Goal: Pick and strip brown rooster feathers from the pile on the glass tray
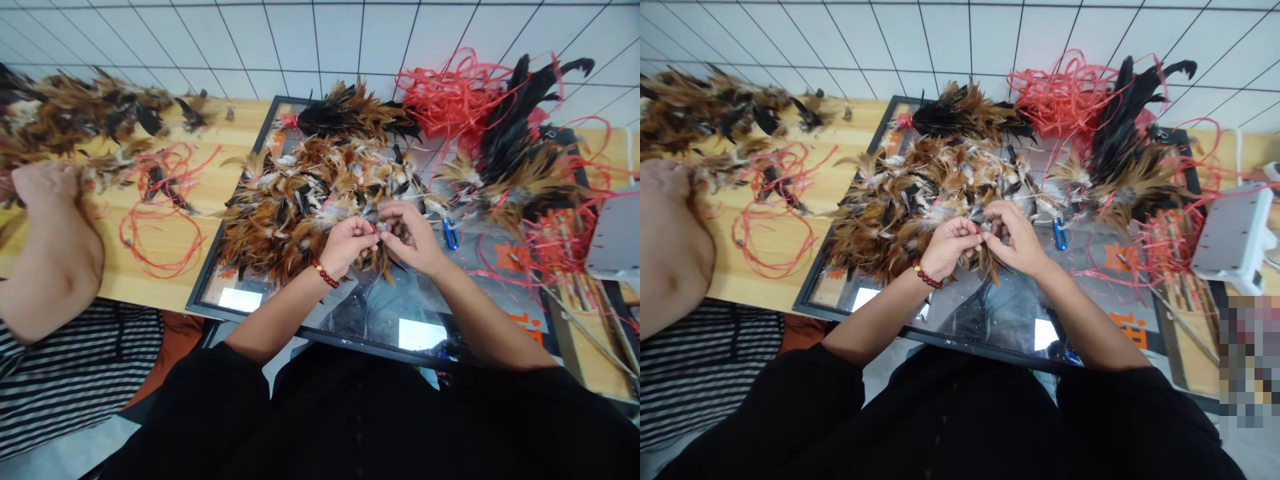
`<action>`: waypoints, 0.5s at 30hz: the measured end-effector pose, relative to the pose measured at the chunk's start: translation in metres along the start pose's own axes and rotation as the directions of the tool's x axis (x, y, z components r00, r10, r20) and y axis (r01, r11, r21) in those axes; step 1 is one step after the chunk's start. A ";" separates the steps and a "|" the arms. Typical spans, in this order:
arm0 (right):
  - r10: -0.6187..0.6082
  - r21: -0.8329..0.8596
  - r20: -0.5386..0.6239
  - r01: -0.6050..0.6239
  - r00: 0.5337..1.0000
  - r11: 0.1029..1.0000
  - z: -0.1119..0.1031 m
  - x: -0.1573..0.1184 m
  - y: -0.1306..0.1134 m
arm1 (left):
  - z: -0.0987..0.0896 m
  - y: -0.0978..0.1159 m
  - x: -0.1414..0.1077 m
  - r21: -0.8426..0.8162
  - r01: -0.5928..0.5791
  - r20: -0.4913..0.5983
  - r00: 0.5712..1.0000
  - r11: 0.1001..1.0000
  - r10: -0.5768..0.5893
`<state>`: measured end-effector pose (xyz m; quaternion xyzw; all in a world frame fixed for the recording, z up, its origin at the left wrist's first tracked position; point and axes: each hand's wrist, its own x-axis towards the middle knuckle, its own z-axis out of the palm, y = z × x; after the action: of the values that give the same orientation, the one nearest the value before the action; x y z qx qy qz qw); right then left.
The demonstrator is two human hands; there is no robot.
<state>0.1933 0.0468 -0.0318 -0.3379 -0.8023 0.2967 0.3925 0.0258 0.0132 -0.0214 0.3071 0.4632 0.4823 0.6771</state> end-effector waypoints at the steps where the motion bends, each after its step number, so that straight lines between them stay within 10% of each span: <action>1: 0.067 0.076 0.042 -0.070 0.997 0.995 0.000 0.001 0.000 | 0.000 0.000 -0.001 0.018 -0.030 0.026 0.999 0.999 0.030; 10: 0.424 0.555 0.192 -0.454 0.885 0.697 0.003 0.007 -0.003 | 0.001 -0.002 -0.006 0.292 -0.373 0.023 0.923 0.881 0.383; 15: 0.395 0.594 0.179 -0.419 0.901 0.687 0.006 0.008 -0.011 | -0.010 -0.006 -0.012 0.690 -0.504 0.082 0.768 0.520 0.635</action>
<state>0.1811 0.0450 -0.0235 -0.3537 -0.5716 0.6288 0.3909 0.0175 -0.0006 -0.0264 0.6209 0.5373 0.5000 0.2752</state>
